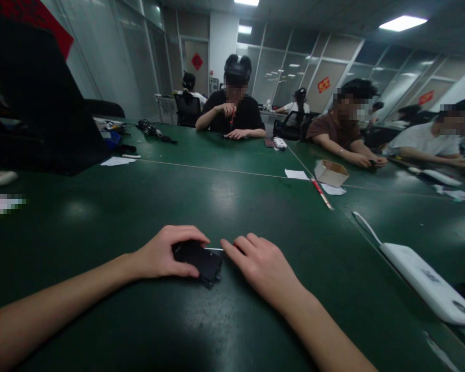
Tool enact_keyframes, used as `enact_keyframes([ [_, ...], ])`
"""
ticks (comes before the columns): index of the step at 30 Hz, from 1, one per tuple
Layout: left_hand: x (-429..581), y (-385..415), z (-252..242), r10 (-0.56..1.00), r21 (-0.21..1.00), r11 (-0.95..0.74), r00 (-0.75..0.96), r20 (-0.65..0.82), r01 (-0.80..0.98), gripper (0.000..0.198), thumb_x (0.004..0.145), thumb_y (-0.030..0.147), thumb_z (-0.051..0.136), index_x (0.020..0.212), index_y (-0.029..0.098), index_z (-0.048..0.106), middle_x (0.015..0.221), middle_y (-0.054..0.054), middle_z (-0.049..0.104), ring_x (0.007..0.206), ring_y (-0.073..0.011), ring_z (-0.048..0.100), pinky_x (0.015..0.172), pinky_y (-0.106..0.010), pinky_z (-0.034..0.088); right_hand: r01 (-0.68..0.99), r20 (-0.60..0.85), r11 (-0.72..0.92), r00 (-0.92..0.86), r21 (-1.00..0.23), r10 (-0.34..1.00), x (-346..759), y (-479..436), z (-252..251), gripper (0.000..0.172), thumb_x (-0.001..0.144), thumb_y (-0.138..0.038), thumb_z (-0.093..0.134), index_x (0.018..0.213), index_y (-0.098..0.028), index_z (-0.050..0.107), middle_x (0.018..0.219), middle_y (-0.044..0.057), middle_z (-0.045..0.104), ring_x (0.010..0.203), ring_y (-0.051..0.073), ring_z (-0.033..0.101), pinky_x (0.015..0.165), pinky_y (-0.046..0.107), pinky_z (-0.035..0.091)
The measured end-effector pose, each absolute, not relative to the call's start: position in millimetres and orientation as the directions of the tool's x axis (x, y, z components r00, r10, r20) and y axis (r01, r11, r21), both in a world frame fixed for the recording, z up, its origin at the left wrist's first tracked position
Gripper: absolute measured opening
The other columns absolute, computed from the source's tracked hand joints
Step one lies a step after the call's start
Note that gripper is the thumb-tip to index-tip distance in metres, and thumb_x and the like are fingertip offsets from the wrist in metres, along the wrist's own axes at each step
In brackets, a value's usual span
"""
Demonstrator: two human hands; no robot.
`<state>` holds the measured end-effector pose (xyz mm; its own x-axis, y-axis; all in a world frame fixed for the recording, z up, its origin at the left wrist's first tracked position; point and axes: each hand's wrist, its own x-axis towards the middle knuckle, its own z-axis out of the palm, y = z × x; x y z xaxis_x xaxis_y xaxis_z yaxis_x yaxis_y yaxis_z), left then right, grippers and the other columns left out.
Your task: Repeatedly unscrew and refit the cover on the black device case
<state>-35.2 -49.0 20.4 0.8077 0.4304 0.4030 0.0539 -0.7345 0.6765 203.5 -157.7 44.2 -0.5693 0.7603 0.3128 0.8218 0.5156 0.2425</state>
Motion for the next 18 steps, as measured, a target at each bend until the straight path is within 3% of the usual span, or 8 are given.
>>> enact_keyframes([
  [8,-36,-45,15,0.512,0.7,-0.704,0.768,0.386,0.117,0.051,0.065,0.05,0.081,0.104,0.018,0.07,0.096,-0.007,0.073,0.086,-0.0204,0.068,0.076,-0.029,0.05,0.852,0.33,0.481,-0.524,0.209,0.785,193,-162,36,0.038,0.094,-0.007,0.038,0.125,-0.011,0.059,0.108,0.013,0.072,0.074,0.02,0.068,0.061,0.031,0.055],
  [11,-35,-46,13,0.517,0.686,-0.718,0.752,0.409,0.121,0.051,0.066,0.051,0.08,0.103,0.017,0.071,0.096,-0.007,0.074,0.086,-0.0209,0.069,0.077,-0.03,0.052,0.869,0.344,0.486,-0.486,0.093,0.804,192,-159,32,0.036,0.094,-0.009,0.039,0.123,-0.012,0.06,0.11,0.014,0.072,0.081,0.022,0.07,0.067,0.033,0.057],
  [15,-34,-47,12,0.492,0.671,-0.736,0.752,0.438,0.091,0.049,0.066,0.049,0.08,0.102,0.017,0.071,0.1,-0.008,0.074,0.091,-0.0217,0.07,0.083,-0.031,0.052,0.841,0.322,0.514,-0.446,-0.17,0.835,192,-153,31,0.033,0.095,-0.011,0.045,0.125,-0.016,0.058,0.116,0.011,0.07,0.098,0.02,0.07,0.081,0.031,0.057],
  [18,-33,-46,11,0.477,0.675,-0.735,0.752,0.455,0.058,0.05,0.066,0.048,0.081,0.103,0.017,0.07,0.104,-0.008,0.074,0.095,-0.0218,0.069,0.087,-0.031,0.052,0.828,0.287,0.529,-0.47,-0.184,0.835,198,-152,35,0.03,0.095,-0.013,0.047,0.121,-0.017,0.06,0.113,0.009,0.071,0.096,0.02,0.07,0.081,0.031,0.058],
])
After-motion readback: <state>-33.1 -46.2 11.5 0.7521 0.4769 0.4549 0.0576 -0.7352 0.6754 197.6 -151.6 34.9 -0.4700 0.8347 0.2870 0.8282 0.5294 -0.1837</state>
